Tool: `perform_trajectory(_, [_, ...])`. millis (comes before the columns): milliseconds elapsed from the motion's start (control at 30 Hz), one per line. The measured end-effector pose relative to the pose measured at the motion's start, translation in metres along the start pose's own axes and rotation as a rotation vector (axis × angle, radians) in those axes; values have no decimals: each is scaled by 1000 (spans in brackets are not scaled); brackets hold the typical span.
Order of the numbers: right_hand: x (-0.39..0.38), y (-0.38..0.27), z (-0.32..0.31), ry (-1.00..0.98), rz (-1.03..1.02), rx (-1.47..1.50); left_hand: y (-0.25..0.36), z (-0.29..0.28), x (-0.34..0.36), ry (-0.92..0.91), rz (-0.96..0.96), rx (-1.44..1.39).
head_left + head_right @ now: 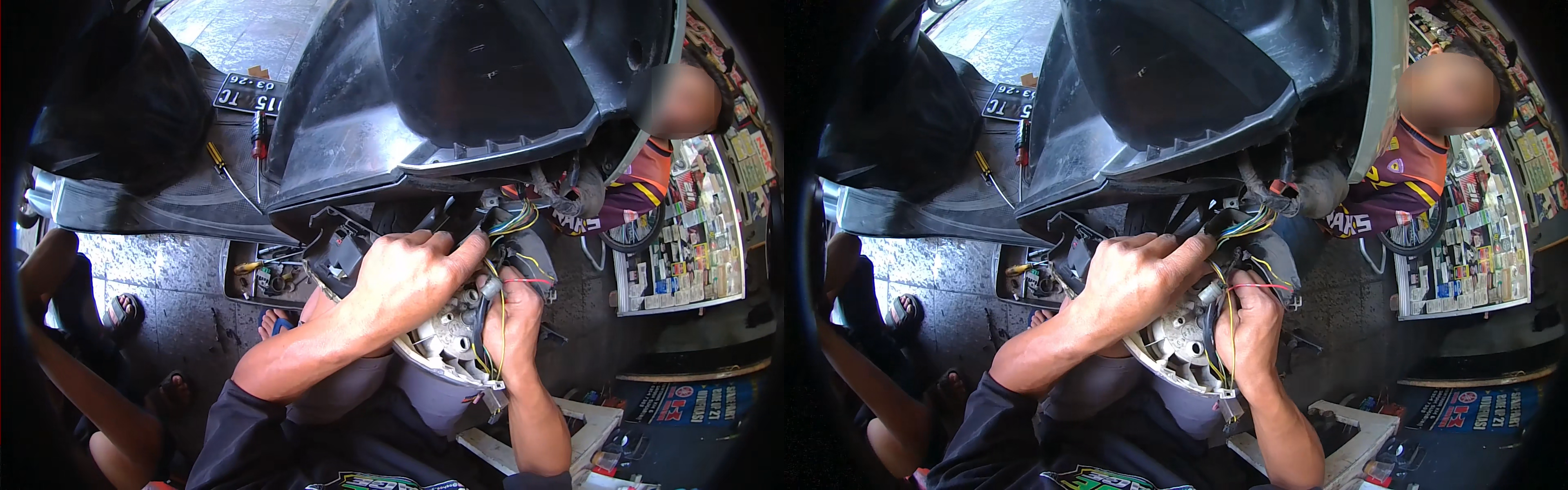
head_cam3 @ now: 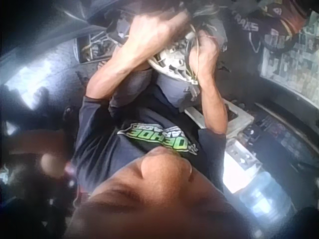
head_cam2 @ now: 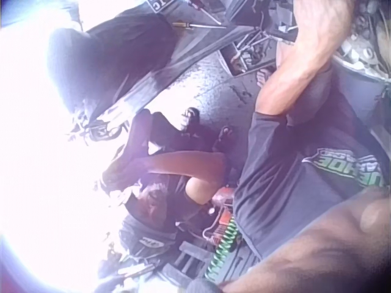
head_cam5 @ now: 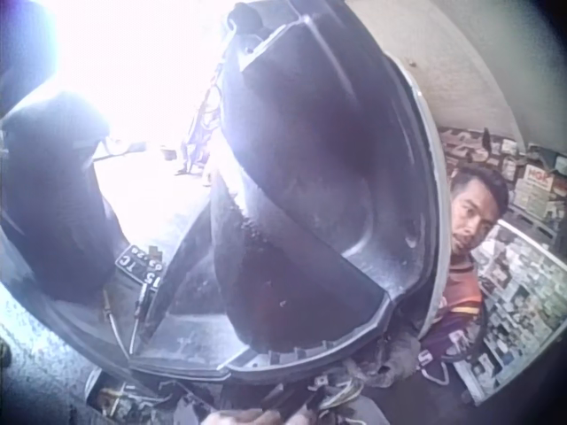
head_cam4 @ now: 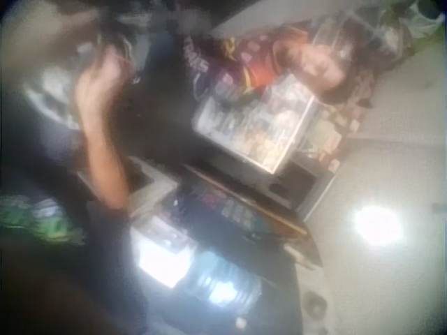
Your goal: The person works on motorcycle wiring, using a screwdriver, pliers, and scissors to manipulate and cut wires, before testing the lights.
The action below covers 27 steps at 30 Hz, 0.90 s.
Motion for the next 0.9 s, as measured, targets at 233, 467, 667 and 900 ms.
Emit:
perform_trajectory(233, [-10,8,2,27,142,127,-2,3,0,-19,-5,-7])
perform_trajectory(467, [-1,-2,-4,-68,189,231,-3,-7,5,-104,-1,-41])
perform_trajectory(667, [0,-1,-4,-97,124,177,-3,-23,-3,81,92,-163])
perform_trajectory(900, [-6,4,5,-39,174,391,11,-32,-46,-234,-323,-128])
Point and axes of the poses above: each hand's wrist, its own x-axis towards the middle knuckle, its own z-axis out of the palm, y = z × x, the point moved 4 cm from there along x, towards the middle knuckle, and after that the axes turned 15 degrees about -z, right-handed, at the moved point
